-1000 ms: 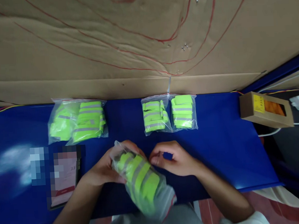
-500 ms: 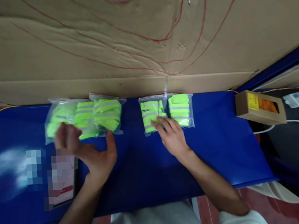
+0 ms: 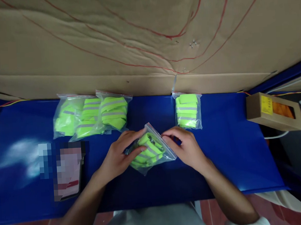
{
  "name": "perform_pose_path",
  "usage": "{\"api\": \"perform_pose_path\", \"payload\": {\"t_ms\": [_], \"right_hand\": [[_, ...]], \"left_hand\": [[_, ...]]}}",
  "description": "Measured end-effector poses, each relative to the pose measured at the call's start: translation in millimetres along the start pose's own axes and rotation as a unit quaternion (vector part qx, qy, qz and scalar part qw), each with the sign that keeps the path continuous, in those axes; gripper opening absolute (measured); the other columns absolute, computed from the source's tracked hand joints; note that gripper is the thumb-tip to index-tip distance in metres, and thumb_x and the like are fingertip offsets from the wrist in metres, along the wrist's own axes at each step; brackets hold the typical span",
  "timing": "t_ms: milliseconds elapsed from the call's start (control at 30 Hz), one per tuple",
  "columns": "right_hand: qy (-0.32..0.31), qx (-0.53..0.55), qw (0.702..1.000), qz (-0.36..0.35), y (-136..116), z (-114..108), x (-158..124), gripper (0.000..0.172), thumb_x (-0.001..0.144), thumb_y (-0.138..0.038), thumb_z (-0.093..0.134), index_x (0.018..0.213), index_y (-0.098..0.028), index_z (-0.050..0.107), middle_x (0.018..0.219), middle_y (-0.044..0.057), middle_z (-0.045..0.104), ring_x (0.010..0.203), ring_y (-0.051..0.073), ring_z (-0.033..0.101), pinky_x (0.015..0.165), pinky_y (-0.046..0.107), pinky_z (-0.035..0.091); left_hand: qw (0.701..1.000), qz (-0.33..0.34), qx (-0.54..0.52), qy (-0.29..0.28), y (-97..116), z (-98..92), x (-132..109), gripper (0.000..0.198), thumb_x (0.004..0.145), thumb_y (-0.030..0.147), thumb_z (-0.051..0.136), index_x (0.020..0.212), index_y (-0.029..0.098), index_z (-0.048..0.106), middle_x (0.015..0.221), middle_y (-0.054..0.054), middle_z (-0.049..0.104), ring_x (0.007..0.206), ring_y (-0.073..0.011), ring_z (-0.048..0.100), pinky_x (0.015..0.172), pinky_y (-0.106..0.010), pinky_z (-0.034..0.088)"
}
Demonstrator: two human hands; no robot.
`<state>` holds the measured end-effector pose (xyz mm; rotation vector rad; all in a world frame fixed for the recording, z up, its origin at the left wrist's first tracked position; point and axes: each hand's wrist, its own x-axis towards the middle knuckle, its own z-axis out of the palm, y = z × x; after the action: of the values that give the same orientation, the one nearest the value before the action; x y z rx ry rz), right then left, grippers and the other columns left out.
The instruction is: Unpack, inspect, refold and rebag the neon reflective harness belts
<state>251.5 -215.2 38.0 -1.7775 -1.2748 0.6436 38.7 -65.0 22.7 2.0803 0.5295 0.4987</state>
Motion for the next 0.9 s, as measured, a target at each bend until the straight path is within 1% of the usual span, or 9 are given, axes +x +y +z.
{"api": "perform_pose_path", "payload": {"t_ms": [67,167,267,333,367,500,667,767,900], "right_hand": [[-0.068,0.079,0.994,0.03,0.8,-2.2,0.7,0.019,0.103,-0.038,0.062,0.103,-0.024,0.075,0.092,0.002,0.077,0.079,0.015,0.072,0.069,0.027,0.055],[-0.052,0.096,0.994,0.008,-3.6,-3.4,-3.4,0.016,0.099,-0.034,0.068,0.111,-0.026,0.074,0.1,0.002,0.079,0.082,0.015,0.073,0.072,0.027,0.057],[0.004,0.045,0.997,-0.06,-8.1,1.0,-8.2,0.01,0.096,-0.026,0.072,0.105,-0.026,0.074,0.101,0.003,0.076,0.089,0.017,0.072,0.08,0.03,0.057],[0.019,0.047,0.996,-0.074,-10.5,7.7,-10.3,0.004,0.095,-0.023,0.073,0.097,-0.024,0.071,0.094,0.003,0.074,0.084,0.016,0.07,0.075,0.029,0.056],[0.017,0.062,0.995,-0.074,-11.7,11.7,-11.2,0.006,0.093,-0.022,0.074,0.093,-0.024,0.068,0.09,0.002,0.072,0.079,0.014,0.069,0.071,0.027,0.054],[-0.017,0.125,0.988,-0.088,-16.9,25.8,-13.5,0.02,0.09,-0.024,0.078,0.079,-0.022,0.061,0.078,-0.001,0.07,0.068,0.011,0.064,0.064,0.022,0.051],[-0.11,0.183,0.977,-0.026,-14.7,24.3,-11.4,0.016,0.088,-0.028,0.082,0.08,-0.02,0.069,0.078,0.0,0.074,0.07,0.013,0.067,0.067,0.023,0.054],[-0.15,0.22,0.964,0.018,-10.7,21.0,-9.3,0.015,0.09,-0.032,0.079,0.084,-0.02,0.074,0.081,0.003,0.077,0.073,0.015,0.07,0.069,0.025,0.056],[-0.142,0.263,0.953,0.054,-11.2,21.5,-8.7,0.023,0.096,-0.038,0.073,0.083,-0.019,0.073,0.076,0.002,0.074,0.067,0.014,0.069,0.063,0.024,0.056]], "left_hand": [[0.995,0.065,0.066,0.033,2.4,-1.3,-2.3,0.051,0.098,0.029,0.068,0.148,0.031,0.06,0.119,-0.007,0.076,0.11,-0.0247,0.068,0.098,-0.038,0.049],[0.976,0.131,0.155,0.08,2.5,2.1,-3.5,0.057,0.097,0.021,0.068,0.152,0.031,0.055,0.124,-0.008,0.076,0.112,-0.0263,0.067,0.099,-0.04,0.047],[0.961,0.119,0.197,0.153,7.8,11.5,-5.1,0.05,0.093,0.021,0.073,0.142,0.03,0.062,0.124,-0.009,0.074,0.113,-0.0273,0.067,0.099,-0.041,0.049],[0.953,0.092,0.184,0.224,16.6,19.2,-7.2,0.035,0.089,0.025,0.079,0.122,0.027,0.07,0.112,-0.008,0.074,0.106,-0.0252,0.068,0.092,-0.037,0.052],[0.957,0.086,0.155,0.23,22.1,22.7,-8.4,0.026,0.087,0.027,0.08,0.111,0.025,0.07,0.103,-0.007,0.073,0.098,-0.0228,0.069,0.086,-0.034,0.053],[0.993,0.058,-0.024,0.097,41.0,29.1,-10.6,0.023,0.089,0.034,0.079,0.086,0.021,0.06,0.076,0.001,0.062,0.069,-0.0124,0.059,0.064,-0.024,0.047],[0.987,-0.06,-0.149,-0.011,39.9,18.9,-7.0,0.021,0.094,0.031,0.072,0.08,0.019,0.063,0.075,0.002,0.06,0.067,-0.0094,0.055,0.062,-0.022,0.042],[0.983,-0.074,-0.164,-0.044,34.6,11.4,-5.9,0.021,0.097,0.033,0.069,0.082,0.019,0.066,0.075,0.001,0.062,0.069,-0.0101,0.056,0.064,-0.023,0.042],[0.991,-0.045,-0.116,-0.05,36.0,9.2,-7.8,0.026,0.092,0.044,0.075,0.089,0.02,0.064,0.083,0.0,0.065,0.075,-0.0128,0.06,0.07,-0.026,0.046]]}}
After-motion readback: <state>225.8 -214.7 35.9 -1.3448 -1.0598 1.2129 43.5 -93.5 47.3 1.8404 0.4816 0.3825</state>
